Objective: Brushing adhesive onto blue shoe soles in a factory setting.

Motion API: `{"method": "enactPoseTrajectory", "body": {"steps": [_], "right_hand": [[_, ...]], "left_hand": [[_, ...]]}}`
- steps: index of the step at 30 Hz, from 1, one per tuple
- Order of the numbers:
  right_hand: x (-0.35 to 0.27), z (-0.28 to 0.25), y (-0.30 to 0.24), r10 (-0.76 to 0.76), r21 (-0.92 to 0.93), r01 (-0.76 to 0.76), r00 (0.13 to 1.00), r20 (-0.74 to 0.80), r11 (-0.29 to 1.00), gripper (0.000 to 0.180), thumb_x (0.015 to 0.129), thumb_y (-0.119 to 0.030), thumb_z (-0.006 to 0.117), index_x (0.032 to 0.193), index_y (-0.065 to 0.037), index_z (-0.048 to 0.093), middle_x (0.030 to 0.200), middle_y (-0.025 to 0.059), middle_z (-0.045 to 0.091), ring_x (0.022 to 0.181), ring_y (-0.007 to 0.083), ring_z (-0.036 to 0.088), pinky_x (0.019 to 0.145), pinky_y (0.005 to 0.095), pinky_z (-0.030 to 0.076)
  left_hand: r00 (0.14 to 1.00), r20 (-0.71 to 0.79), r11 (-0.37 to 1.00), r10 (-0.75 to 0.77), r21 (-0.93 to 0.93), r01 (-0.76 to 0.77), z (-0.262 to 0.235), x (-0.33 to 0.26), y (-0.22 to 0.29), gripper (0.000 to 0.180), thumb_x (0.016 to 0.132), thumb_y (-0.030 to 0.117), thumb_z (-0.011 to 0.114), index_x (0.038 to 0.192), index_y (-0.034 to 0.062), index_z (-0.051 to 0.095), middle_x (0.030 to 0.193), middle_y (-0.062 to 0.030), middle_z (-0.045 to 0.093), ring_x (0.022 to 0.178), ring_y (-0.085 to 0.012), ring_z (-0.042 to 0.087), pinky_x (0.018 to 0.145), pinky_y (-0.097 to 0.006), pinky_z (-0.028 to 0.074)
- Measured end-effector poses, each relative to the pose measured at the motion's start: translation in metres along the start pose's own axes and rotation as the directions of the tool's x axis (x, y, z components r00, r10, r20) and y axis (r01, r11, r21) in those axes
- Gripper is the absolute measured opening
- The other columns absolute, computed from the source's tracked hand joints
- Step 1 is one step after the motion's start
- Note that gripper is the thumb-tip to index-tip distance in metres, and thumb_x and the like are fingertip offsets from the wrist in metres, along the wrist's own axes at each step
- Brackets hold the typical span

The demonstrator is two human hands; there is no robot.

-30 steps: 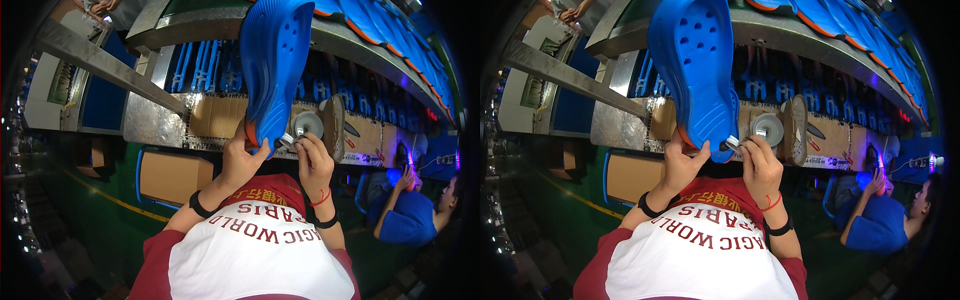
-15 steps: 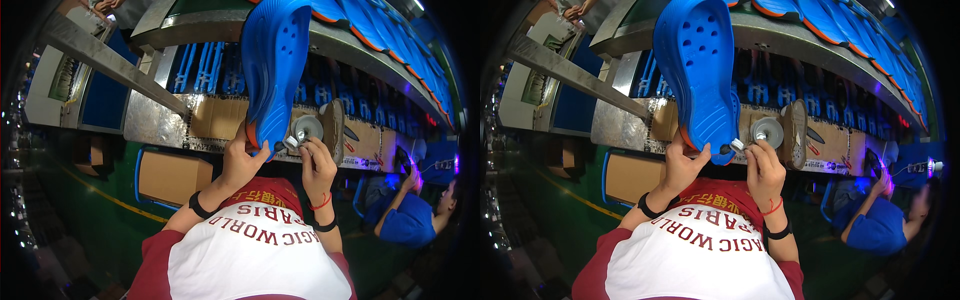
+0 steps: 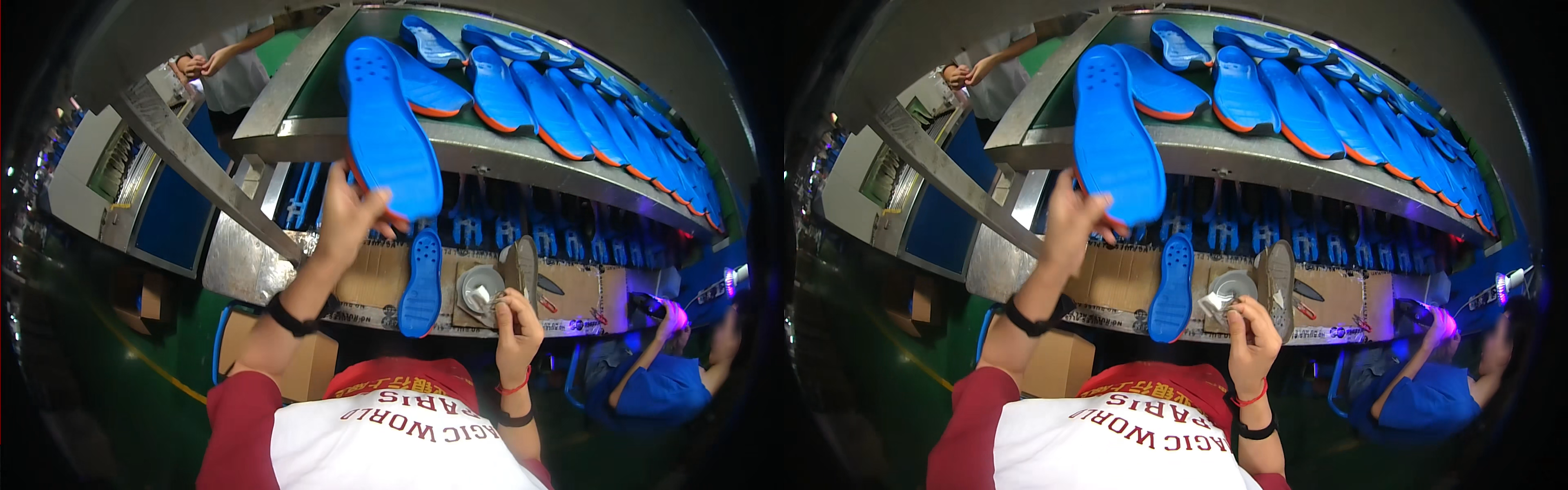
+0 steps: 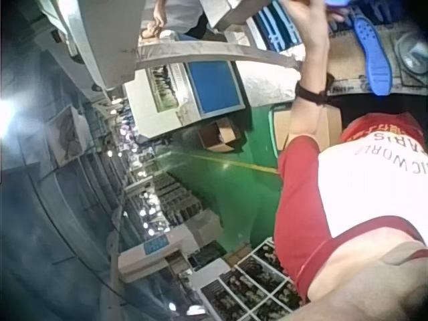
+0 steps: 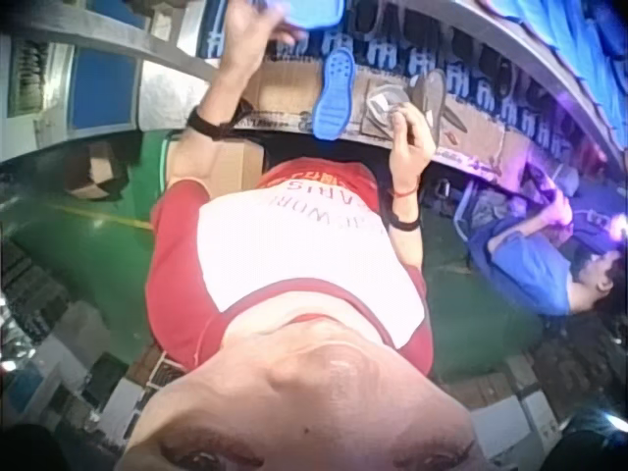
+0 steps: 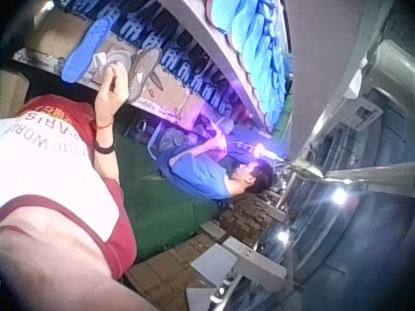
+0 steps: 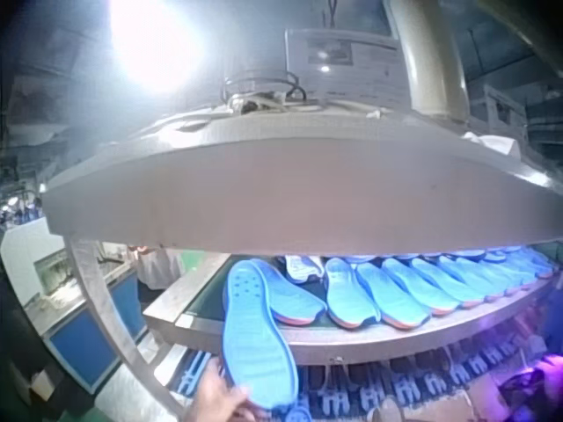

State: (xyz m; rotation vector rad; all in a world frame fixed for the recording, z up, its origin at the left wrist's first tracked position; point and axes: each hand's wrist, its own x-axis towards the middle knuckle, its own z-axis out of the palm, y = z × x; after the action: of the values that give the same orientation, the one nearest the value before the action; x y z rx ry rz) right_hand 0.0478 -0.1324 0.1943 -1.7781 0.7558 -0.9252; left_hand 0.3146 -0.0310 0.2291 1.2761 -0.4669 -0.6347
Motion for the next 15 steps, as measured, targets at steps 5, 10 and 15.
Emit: {"method": "enactPoseTrajectory", "body": {"steps": [5,10,15], "right_hand": [[-0.012,0.001,0.013,0.052,-0.03,-0.05,0.996,0.066,0.998,0.007,0.083,-0.001,0.064,0.088,0.004,0.065,0.093,0.0089,0.065,0.061,0.0056,0.049,0.051,0.0179,0.037],[-0.011,0.004,0.042,-0.041,-0.259,0.086,0.984,0.171,0.962,0.007,0.083,-0.001,0.062,0.089,0.001,0.063,0.094,0.0119,0.064,0.066,0.0195,0.06,0.053,0.0271,0.045],[-0.023,0.017,0.105,-0.029,-0.647,0.183,0.97,0.241,0.74,0.007,0.087,-0.011,0.058,0.091,-0.006,0.057,0.099,0.013,0.059,0.075,0.0348,0.063,0.06,0.0428,0.051]], "left_hand": [[0.996,-0.059,0.986,-0.068,-0.154,0.059,-0.032,0.086,0.021,0.013,0.085,0.01,0.061,0.092,0.0012,0.055,0.077,-0.0081,0.062,0.059,-0.0134,0.062,0.049,-0.02,0.051],[0.987,-0.043,0.875,-0.154,-0.471,0.116,-0.052,0.118,0.029,0.022,0.092,0.009,0.056,0.104,-0.0094,0.052,0.101,-0.0212,0.061,0.093,-0.0264,0.064,0.083,-0.031,0.056],[0.865,-0.254,0.898,0.433,0.036,-0.439,-0.044,0.037,-0.056,0.03,0.09,0.008,0.057,0.115,0.0019,0.041,0.102,-0.0097,0.049,0.069,-0.0152,0.058,0.064,-0.027,0.05]]}}
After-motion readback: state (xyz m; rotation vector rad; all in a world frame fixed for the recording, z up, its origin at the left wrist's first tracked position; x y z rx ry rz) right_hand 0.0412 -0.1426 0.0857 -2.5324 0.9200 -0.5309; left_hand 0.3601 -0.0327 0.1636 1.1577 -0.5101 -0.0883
